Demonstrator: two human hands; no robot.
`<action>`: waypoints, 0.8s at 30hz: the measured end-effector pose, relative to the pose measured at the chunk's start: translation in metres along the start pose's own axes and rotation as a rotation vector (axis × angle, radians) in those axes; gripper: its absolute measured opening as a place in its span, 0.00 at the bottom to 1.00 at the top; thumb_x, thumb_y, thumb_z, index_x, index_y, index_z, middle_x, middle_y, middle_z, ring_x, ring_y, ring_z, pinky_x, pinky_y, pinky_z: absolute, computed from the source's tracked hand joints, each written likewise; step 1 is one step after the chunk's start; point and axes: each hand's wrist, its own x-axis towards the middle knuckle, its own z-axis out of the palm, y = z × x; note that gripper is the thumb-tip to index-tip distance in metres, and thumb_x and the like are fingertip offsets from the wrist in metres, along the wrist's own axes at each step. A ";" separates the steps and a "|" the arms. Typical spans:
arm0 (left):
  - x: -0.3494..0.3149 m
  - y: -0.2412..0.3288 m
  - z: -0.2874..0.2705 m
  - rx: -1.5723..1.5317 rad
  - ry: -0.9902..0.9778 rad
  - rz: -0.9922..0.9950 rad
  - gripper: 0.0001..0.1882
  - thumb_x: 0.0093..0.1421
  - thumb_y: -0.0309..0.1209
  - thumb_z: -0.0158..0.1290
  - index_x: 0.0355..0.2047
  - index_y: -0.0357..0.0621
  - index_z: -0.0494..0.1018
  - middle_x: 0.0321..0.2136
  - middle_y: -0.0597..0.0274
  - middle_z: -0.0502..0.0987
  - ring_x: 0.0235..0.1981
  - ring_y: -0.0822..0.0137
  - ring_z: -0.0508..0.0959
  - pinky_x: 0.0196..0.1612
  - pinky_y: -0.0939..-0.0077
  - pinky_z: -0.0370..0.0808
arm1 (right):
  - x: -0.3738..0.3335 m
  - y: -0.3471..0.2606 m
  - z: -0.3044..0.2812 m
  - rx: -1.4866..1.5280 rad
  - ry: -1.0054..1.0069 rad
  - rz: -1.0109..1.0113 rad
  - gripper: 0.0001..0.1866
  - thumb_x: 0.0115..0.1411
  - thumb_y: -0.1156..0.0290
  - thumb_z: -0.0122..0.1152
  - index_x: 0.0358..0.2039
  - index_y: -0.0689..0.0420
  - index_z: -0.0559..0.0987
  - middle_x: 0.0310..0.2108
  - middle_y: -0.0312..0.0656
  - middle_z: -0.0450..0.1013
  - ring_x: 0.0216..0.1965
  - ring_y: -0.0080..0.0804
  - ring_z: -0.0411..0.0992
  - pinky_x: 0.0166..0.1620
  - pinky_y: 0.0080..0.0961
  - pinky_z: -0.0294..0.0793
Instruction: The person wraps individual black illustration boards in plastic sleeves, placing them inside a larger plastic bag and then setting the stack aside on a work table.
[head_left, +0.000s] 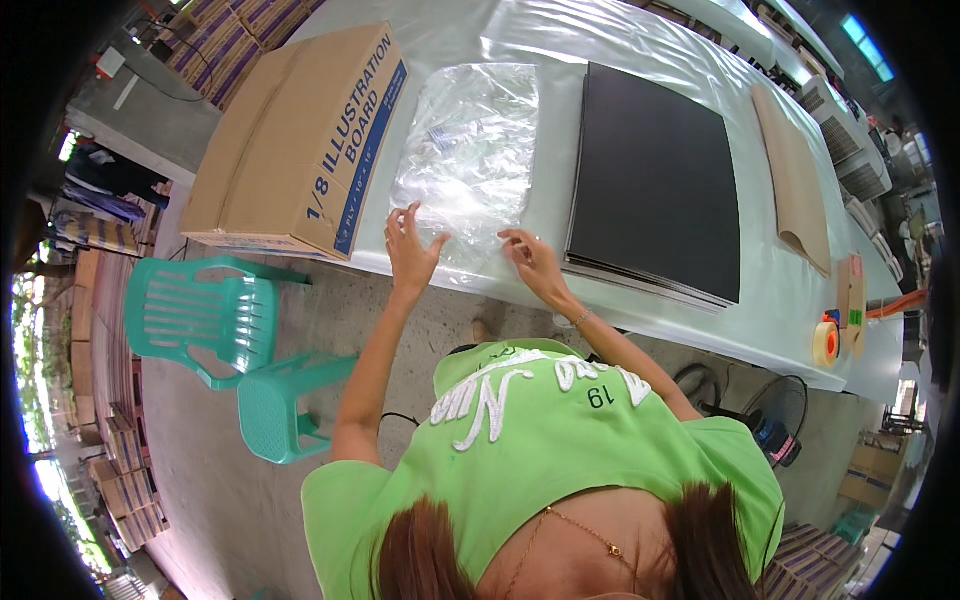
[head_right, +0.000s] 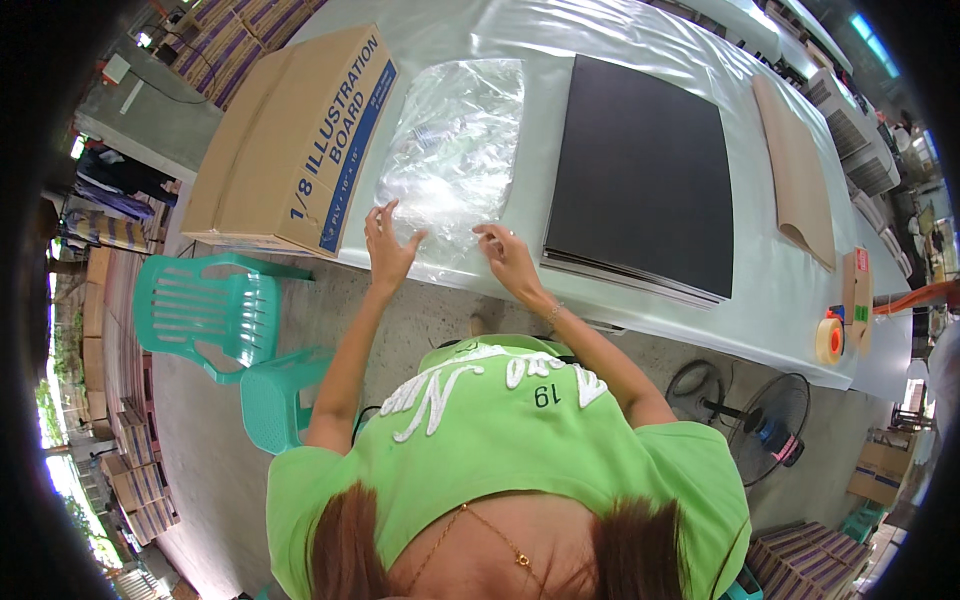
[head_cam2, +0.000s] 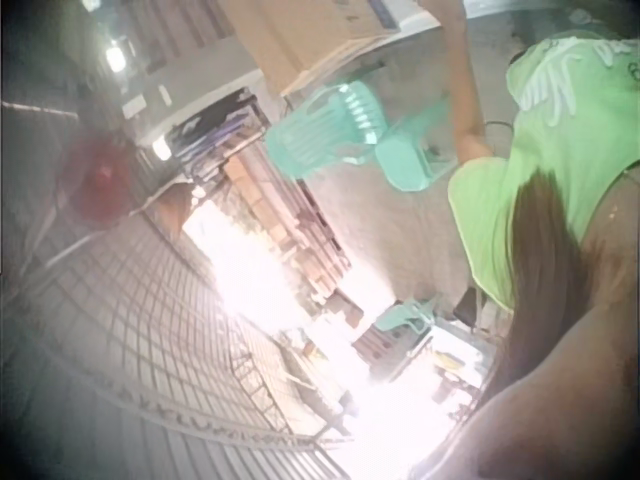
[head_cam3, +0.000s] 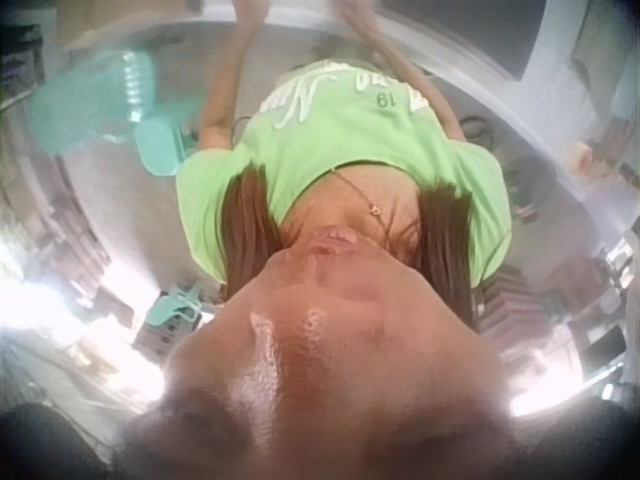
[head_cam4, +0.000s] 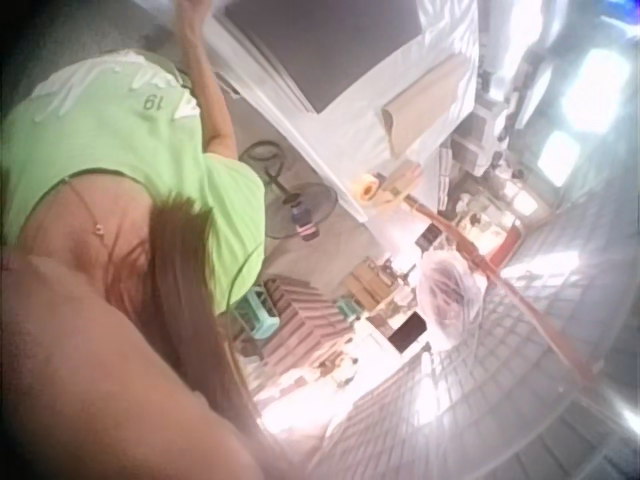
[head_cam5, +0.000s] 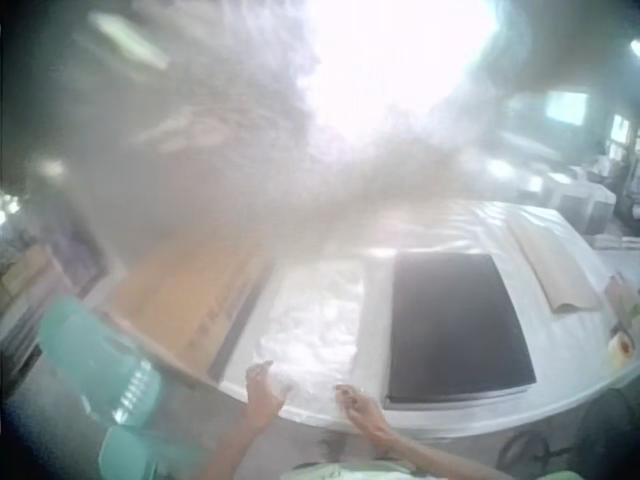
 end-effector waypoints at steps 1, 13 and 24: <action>0.005 -0.007 -0.002 0.043 -0.039 0.034 0.33 0.50 0.39 0.65 0.56 0.52 0.66 0.51 0.54 0.64 0.53 0.51 0.66 0.53 0.57 0.65 | 0.012 -0.016 0.007 -0.131 0.042 -0.091 0.24 0.57 0.73 0.62 0.55 0.54 0.71 0.38 0.43 0.73 0.40 0.35 0.72 0.46 0.30 0.72; 0.079 0.000 -0.054 -0.415 0.032 0.087 0.04 0.56 0.24 0.59 0.32 0.40 0.77 0.23 0.61 0.71 0.23 0.68 0.71 0.29 0.73 0.68 | 0.085 -0.072 0.022 -0.606 0.447 -0.261 0.18 0.51 0.84 0.54 0.42 0.55 0.78 0.37 0.43 0.73 0.42 0.44 0.72 0.43 0.40 0.73; 0.057 -0.024 -0.069 -0.224 -0.009 0.250 0.16 0.55 0.13 0.46 0.37 0.45 0.77 0.33 0.57 0.64 0.32 0.60 0.70 0.36 0.69 0.70 | 0.126 -0.009 0.095 -0.976 0.224 -0.392 0.27 0.52 0.80 0.54 0.55 0.65 0.67 0.38 0.55 0.73 0.48 0.51 0.71 0.47 0.39 0.73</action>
